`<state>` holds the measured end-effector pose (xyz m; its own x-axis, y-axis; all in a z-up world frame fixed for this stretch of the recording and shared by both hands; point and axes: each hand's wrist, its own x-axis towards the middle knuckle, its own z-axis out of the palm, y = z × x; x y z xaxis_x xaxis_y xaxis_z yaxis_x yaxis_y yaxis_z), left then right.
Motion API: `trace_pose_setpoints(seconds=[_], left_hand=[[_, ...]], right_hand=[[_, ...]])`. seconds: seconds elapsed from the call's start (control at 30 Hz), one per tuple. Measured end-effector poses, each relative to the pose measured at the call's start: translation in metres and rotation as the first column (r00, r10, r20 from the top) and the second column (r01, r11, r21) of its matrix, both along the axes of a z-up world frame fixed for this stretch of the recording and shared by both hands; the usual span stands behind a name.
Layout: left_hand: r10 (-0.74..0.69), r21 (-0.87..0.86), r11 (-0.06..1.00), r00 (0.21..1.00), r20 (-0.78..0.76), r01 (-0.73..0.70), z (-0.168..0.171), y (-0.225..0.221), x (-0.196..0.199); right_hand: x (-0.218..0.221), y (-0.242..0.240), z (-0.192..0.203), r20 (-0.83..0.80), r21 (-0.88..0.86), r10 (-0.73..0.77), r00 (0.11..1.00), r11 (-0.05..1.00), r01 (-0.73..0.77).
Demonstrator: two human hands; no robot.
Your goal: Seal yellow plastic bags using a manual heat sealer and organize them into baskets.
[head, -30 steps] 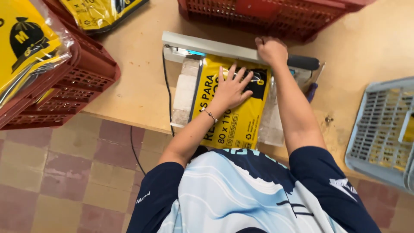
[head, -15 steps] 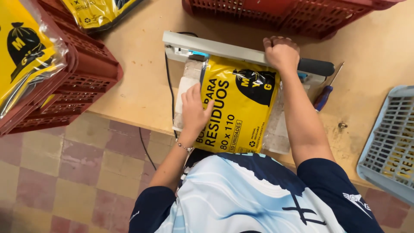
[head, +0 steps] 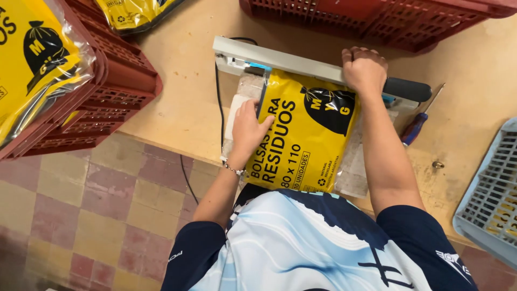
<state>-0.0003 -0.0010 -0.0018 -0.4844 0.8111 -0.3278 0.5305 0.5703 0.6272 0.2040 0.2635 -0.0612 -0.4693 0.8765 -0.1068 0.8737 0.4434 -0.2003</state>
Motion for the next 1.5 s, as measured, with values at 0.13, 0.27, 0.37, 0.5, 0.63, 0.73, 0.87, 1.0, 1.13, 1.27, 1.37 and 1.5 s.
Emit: trace_pose_setpoints(seconds=[0.13, 0.27, 0.37, 0.5, 0.63, 0.73, 0.87, 1.0, 1.13, 1.27, 1.37, 1.5], left_hand=[[-0.006, 0.026, 1.0, 1.0, -0.013, 0.007, -0.004, -0.001, 0.0], [-0.006, 0.019, 1.0, 1.0, -0.027, 0.007, -0.003, -0.001, 0.001], [-0.005, 0.048, 0.999, 0.998, -0.062, 0.008, -0.013, -0.002, 0.0], [-0.012, 0.005, 1.0, 0.999, -0.051, 0.012, -0.012, 0.0, 0.001], [-0.013, 0.031, 0.999, 0.998, -0.06, 0.015, -0.008, 0.0, 0.001], [-0.013, 0.007, 1.0, 0.999, -0.046, 0.014, -0.005, 0.002, 0.002], [-0.007, -0.012, 1.0, 0.999, -0.052, 0.006, -0.007, 0.004, 0.002], [-0.004, 0.02, 1.0, 0.998, -0.063, 0.006, -0.01, 0.003, 0.002], [0.009, 0.063, 0.998, 0.998, -0.06, -0.006, -0.011, 0.002, 0.002], [0.022, 0.064, 0.998, 0.999, -0.03, -0.02, -0.008, -0.003, 0.004], [0.018, 0.072, 0.997, 0.999, -0.037, -0.015, -0.012, 0.001, 0.002], [0.012, 0.106, 0.994, 0.996, -0.083, -0.003, -0.04, -0.002, -0.001]], right_hand=[[0.002, 0.001, -0.005, -0.006, 0.054, 0.009, 1.0, 0.999, -0.008], [0.002, 0.002, -0.006, 0.007, 0.046, 0.004, 1.0, 0.999, -0.004], [0.002, 0.0, -0.004, -0.001, 0.064, 0.004, 1.0, 0.998, -0.004], [0.002, 0.001, -0.008, -0.015, 0.094, 0.001, 1.0, 0.996, 0.001], [0.001, 0.0, -0.006, -0.006, 0.063, -0.005, 1.0, 0.998, 0.005], [0.0, 0.0, -0.006, -0.012, 0.026, -0.024, 1.0, 0.999, 0.025], [-0.003, -0.003, 0.006, -0.013, -0.009, -0.031, 0.999, 0.999, 0.031], [-0.003, 0.001, 0.0, -0.023, 0.02, -0.053, 0.998, 0.998, 0.053], [0.0, 0.009, -0.003, -0.134, 0.077, -0.018, 0.991, 0.997, 0.029], [0.005, -0.009, 0.031, -0.555, -0.095, -0.157, 0.817, 0.987, 0.126], [0.007, -0.019, 0.077, -0.792, 0.007, 0.045, 0.608, 0.998, -0.064], [0.018, -0.081, 0.122, -0.888, 0.015, 0.102, 0.449, 0.981, -0.194]])
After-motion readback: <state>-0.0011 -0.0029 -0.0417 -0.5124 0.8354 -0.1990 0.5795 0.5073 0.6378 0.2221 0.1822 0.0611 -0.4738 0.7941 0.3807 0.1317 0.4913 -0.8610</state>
